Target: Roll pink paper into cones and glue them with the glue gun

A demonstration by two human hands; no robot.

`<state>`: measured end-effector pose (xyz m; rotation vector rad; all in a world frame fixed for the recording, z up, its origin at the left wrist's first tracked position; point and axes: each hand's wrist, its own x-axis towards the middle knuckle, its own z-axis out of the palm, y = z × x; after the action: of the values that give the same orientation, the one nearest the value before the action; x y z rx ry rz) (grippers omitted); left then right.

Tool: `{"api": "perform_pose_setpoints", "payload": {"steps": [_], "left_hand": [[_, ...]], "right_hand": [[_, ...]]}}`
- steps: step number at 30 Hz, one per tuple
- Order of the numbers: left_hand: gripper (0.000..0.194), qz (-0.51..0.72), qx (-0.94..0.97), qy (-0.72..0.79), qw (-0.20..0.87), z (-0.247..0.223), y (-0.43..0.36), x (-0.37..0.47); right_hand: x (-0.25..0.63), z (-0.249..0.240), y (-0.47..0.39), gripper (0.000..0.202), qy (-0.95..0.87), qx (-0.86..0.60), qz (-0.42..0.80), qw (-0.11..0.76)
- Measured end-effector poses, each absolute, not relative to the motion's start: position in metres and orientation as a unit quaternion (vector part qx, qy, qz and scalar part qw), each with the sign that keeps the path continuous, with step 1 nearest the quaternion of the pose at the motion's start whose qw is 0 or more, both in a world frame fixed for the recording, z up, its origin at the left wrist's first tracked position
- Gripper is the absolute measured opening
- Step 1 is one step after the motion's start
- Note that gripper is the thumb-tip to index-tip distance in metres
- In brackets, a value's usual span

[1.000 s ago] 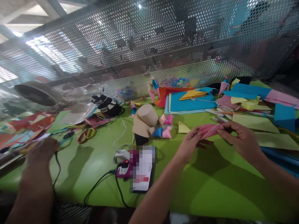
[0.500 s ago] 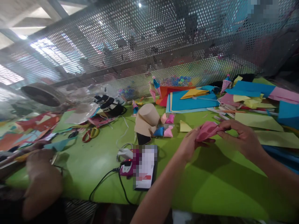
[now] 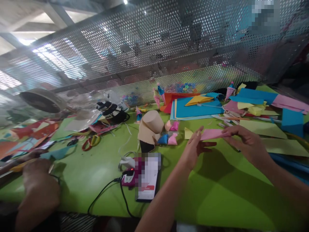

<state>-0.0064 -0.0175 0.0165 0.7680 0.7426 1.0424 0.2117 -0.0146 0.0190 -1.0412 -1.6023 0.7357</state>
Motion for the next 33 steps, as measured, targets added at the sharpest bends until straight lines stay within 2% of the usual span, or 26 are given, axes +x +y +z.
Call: {"api": "perform_pose_setpoints", "payload": {"steps": [3, 8, 10, 16, 18, 24, 29, 33], "left_hand": [[0.062, 0.5, 0.347, 0.354, 0.71, 0.0188, -0.0175, -0.0072], [0.085, 0.498, 0.378, 0.375, 0.684, 0.0216, -0.0189, -0.0058], [0.088, 0.489, 0.404, 0.383, 0.671, 0.021, -0.0194, -0.0044], [0.053, 0.444, 0.466, 0.372, 0.669, 0.0148, -0.0204, -0.0007], [0.047, 0.428, 0.473, 0.366, 0.677, 0.0139, -0.0214, -0.0002], [0.044, 0.401, 0.492, 0.35, 0.689, 0.0172, -0.0252, -0.0018], [0.054, 0.412, 0.451, 0.322, 0.723, 0.0167, -0.0256, -0.0042], [0.052, 0.42, 0.402, 0.319, 0.749, 0.0169, -0.0235, -0.0048]], "right_hand": [[0.2081, 0.0249, -0.0183, 0.005, -0.746, -0.382, 0.246, 0.487], [0.2066, 0.028, -0.0184, 0.006, -0.77, -0.373, 0.229, 0.465], [0.2074, 0.0274, -0.018, 0.004, -0.765, -0.381, 0.223, 0.469], [0.2077, 0.0264, -0.0184, 0.005, -0.736, -0.417, 0.22, 0.486], [0.2072, 0.026, -0.018, 0.008, -0.724, -0.427, 0.233, 0.488], [0.2071, 0.0241, -0.0149, 0.017, -0.679, -0.457, 0.332, 0.469], [0.2089, 0.0214, -0.0134, 0.018, -0.662, -0.464, 0.338, 0.482], [0.2107, 0.0187, -0.0138, 0.017, -0.659, -0.458, 0.342, 0.489]]}}
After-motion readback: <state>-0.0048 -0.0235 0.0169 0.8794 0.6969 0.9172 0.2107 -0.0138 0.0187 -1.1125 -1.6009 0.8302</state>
